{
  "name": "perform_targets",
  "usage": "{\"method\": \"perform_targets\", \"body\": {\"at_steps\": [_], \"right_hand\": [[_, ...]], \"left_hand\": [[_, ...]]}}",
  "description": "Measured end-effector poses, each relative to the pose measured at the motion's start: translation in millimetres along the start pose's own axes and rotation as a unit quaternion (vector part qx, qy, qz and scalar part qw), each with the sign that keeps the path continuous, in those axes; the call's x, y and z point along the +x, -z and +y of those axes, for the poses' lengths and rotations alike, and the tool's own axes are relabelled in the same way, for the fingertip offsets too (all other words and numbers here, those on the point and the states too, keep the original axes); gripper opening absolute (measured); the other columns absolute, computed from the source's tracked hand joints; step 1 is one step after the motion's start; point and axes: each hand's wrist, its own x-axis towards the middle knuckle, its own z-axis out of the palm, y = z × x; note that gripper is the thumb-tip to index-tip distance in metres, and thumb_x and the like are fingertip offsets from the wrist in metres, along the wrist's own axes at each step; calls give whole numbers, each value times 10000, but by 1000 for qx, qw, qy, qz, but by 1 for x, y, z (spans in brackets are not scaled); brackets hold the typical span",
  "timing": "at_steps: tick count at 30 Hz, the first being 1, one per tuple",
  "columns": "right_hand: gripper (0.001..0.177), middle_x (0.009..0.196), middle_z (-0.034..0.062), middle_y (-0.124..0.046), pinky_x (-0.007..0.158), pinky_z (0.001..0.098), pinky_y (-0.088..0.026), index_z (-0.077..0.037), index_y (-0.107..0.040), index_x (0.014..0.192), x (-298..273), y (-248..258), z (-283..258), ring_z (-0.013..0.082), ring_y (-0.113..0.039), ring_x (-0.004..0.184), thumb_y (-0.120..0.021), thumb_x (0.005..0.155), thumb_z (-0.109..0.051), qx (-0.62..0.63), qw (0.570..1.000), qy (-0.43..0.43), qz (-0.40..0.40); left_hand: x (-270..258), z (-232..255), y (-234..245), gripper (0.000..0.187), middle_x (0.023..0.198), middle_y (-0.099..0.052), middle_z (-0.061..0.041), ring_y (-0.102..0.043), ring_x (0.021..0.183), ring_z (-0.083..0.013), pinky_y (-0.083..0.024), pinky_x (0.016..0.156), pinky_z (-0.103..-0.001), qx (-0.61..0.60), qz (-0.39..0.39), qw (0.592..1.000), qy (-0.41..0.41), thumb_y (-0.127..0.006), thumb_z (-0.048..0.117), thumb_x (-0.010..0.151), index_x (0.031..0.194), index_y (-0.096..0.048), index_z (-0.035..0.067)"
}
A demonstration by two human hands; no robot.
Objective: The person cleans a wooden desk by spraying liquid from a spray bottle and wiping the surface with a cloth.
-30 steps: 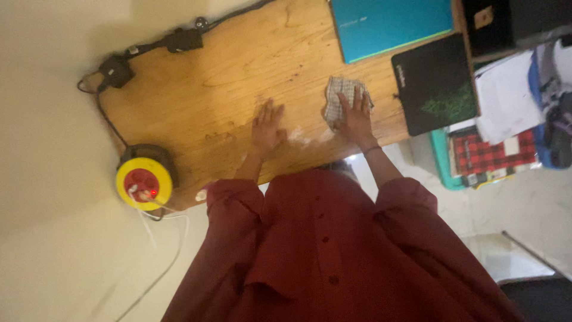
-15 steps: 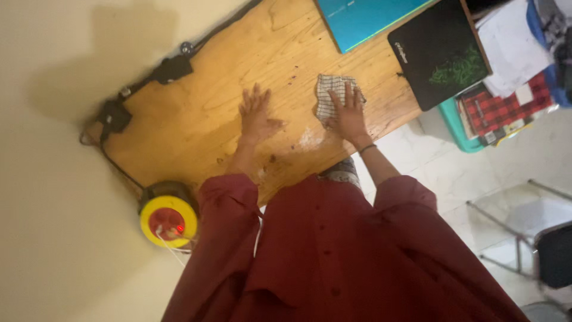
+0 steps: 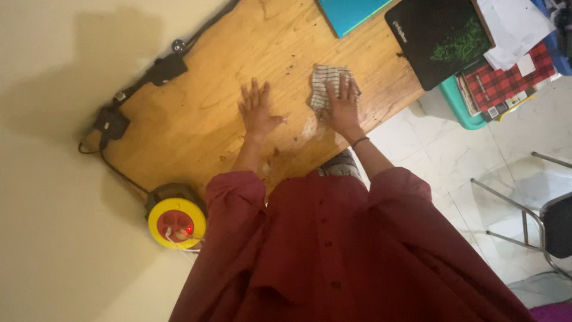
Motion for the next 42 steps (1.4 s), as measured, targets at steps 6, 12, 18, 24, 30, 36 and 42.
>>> {"method": "perform_targets", "body": {"at_steps": [6, 12, 18, 24, 30, 36, 42], "right_hand": [[975, 1686, 186, -29, 1232, 616, -158, -274, -302, 1589, -34, 18, -1, 476, -44, 1537, -832, 781, -402, -43, 990, 25, -135], [953, 1732, 202, -130, 1248, 562, -224, -277, -313, 1620, -9, 21, 20, 471, -90, 1557, -809, 822, -435, -57, 996, 20, -64], [1039, 1664, 151, -280, 1227, 556, -214, -136, -311, 1628, -30, 19, 6, 423, -181, 1554, -834, 759, -361, 0, 997, 22, -80], [839, 1627, 221, -398, 1236, 538, -301, -39, -457, 1517, -31, 30, 56, 405, -288, 1516, -826, 817, -318, -31, 999, 29, 14], [767, 1514, 252, -509, 1127, 543, -407, 5, -509, 1470, -46, 3, 37, 440, -425, 1429, -817, 835, -295, -12, 996, 87, 25], [548, 1327, 237, -649, 1006, 522, -476, 63, -527, 1468, -36, -7, 102, 353, -586, 1164, -582, 1117, -356, 753, 633, -164, -75], [699, 1449, 161, -593, 1137, 468, -467, -16, -506, 1467, -36, 34, 107, 305, -581, 1314, -492, 930, -462, 866, 452, -171, -125]], "left_hand": [[1, 1, 2, 1273, 1738, 72, -29, 152, 1577, -337, -32, 1235, -649, 21, -32, 999, 33, -916, 511, 659, 1659, -157, 302], [1, 7, 7, 1268, 1724, 106, -8, 176, 1570, -305, -7, 1253, -631, 20, -51, 997, 48, -913, 541, 665, 1647, -148, 298], [1, 17, 15, 1261, 1725, 132, 2, 186, 1567, -271, 0, 1261, -598, 28, -69, 995, 71, -901, 513, 671, 1648, -126, 320], [0, 17, 15, 1246, 1730, 114, -11, 174, 1576, -291, 1, 1264, -617, 23, -52, 997, 57, -908, 507, 696, 1657, -145, 292], [5, 22, 11, 1230, 1710, 98, -51, 125, 1563, -338, -58, 1210, -689, 38, -73, 994, 78, -909, 475, 696, 1637, -144, 269], [22, 32, -44, 741, 1627, -413, -142, -288, 1574, -422, -582, 1098, -412, -148, 50, 977, -146, -841, 268, 874, 1516, -491, 149], [42, 132, -77, 756, 1260, -643, -134, -676, 964, -202, -591, 743, -319, -479, -85, 874, 10, -861, 326, 770, 1410, -526, 99]]}}
